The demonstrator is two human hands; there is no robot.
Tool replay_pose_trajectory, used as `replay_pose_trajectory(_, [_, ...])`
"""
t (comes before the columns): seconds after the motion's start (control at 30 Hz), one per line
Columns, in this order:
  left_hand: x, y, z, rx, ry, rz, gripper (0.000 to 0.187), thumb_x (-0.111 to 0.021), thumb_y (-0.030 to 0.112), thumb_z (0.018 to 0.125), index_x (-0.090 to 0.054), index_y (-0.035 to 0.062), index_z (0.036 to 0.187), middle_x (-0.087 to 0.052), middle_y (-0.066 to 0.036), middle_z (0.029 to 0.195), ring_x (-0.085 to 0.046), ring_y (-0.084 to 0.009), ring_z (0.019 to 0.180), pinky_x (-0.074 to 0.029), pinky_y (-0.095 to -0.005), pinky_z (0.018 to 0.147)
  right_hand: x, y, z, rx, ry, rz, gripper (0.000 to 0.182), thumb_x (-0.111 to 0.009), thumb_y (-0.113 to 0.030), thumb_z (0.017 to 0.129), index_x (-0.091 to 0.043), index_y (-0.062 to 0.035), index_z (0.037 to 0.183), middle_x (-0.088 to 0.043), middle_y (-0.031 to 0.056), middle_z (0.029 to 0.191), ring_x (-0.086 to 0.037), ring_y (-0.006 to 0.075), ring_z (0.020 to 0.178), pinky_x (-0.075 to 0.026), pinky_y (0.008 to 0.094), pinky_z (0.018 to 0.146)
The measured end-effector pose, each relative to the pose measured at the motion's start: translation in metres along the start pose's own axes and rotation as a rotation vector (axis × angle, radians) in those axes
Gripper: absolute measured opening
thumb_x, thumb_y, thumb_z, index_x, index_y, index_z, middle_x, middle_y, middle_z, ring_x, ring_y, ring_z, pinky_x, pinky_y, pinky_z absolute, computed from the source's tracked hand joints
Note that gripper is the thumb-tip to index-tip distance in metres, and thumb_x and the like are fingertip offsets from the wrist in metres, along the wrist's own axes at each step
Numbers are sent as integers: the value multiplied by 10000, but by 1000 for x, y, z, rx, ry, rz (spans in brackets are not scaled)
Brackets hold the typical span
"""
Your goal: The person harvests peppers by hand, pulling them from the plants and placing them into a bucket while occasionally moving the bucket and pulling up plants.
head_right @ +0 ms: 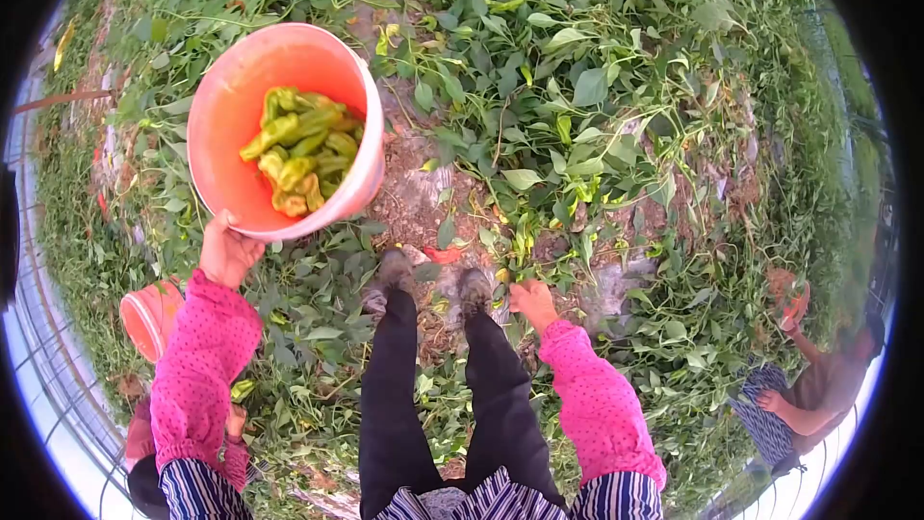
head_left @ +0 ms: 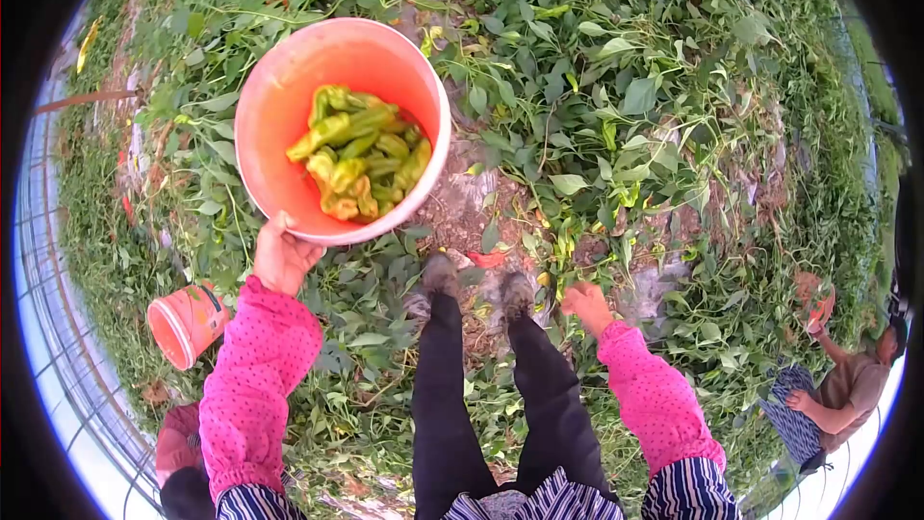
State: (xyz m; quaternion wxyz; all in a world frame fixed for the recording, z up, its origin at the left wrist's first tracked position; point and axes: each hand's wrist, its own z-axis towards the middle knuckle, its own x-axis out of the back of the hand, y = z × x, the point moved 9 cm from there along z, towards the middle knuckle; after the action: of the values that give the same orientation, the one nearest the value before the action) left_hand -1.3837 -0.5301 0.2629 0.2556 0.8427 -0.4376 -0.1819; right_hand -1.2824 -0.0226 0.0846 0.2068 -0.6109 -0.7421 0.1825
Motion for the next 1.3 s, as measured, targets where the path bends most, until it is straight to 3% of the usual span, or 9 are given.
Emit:
replay_pose_trajectory(0.2, [-19,-2,185,-83,-46,-127,446,-560,363,792,-517,99,1149,-606,-77,1074,-604,-271,998,-426,-344,815,51,49,11,-5,191,-147,135,-521,-45,805,-580,66,854,-580,89,654,-554,149,545,-460,266,491])
replay_pose_trajectory(0.3, [-12,8,223,-34,116,-220,470,-584,361,756,-520,99,1141,-605,-71,1083,-595,-274,1029,-390,-345,839,69,46,51,93,287,-270,218,-551,-160,790,-626,33,859,-616,119,610,-603,208,559,-484,336,565])
replay_pose_trajectory(0.53, [-32,4,185,-101,-266,-94,633,-515,559,849,-452,53,1225,-537,-127,1226,-536,-288,1119,-493,-349,808,15,-35,153,288,355,-291,236,-577,-203,799,-635,9,883,-640,194,740,-635,318,710,-494,375,666])
replay_pose_trajectory(0.7, [-49,-111,182,112,-419,145,518,-525,411,886,-432,53,1249,-551,-125,1178,-593,-253,1003,-495,-329,746,60,-3,177,377,620,-206,226,-576,-214,810,-627,2,855,-631,216,754,-635,349,743,-488,387,680])
replay_pose_trajectory(0.8, [-76,-188,184,244,-510,401,398,-564,311,866,-498,82,1184,-603,-92,1069,-628,-226,903,-453,-283,710,143,45,178,225,860,195,261,-535,-206,838,-559,19,710,-550,91,571,-521,167,492,-435,348,481])
replay_pose_trajectory(0.87, [-101,-222,189,285,-606,488,352,-569,283,859,-524,92,1152,-620,-78,1030,-635,-213,881,-438,-272,715,190,63,172,204,1043,517,249,-520,-204,835,-540,7,705,-534,79,558,-516,153,470,-411,299,435])
replay_pose_trajectory(0.97, [-142,-246,204,291,-735,551,334,-566,260,856,-528,91,1142,-621,-70,1029,-634,-190,883,-429,-265,722,272,76,203,246,1165,274,263,-569,-207,801,-583,26,921,-602,94,657,-583,210,577,-467,346,540])
replay_pose_trajectory(1.03, [-164,-255,218,243,-802,691,325,-562,254,857,-530,89,1135,-622,-66,1025,-632,-171,879,-425,-258,724,298,39,234,357,1193,-352,384,-613,-186,771,-551,2,1100,-633,121,846,-607,269,731,-484,368,673])
replay_pose_trajectory(1.3, [-194,-237,234,-10,-852,814,312,-584,242,848,-541,87,1115,-631,-80,999,-638,-189,873,-439,-267,712,279,-51,311,228,1041,-808,491,-653,-216,740,-494,-11,1157,-609,152,926,-593,304,798,-478,387,723])
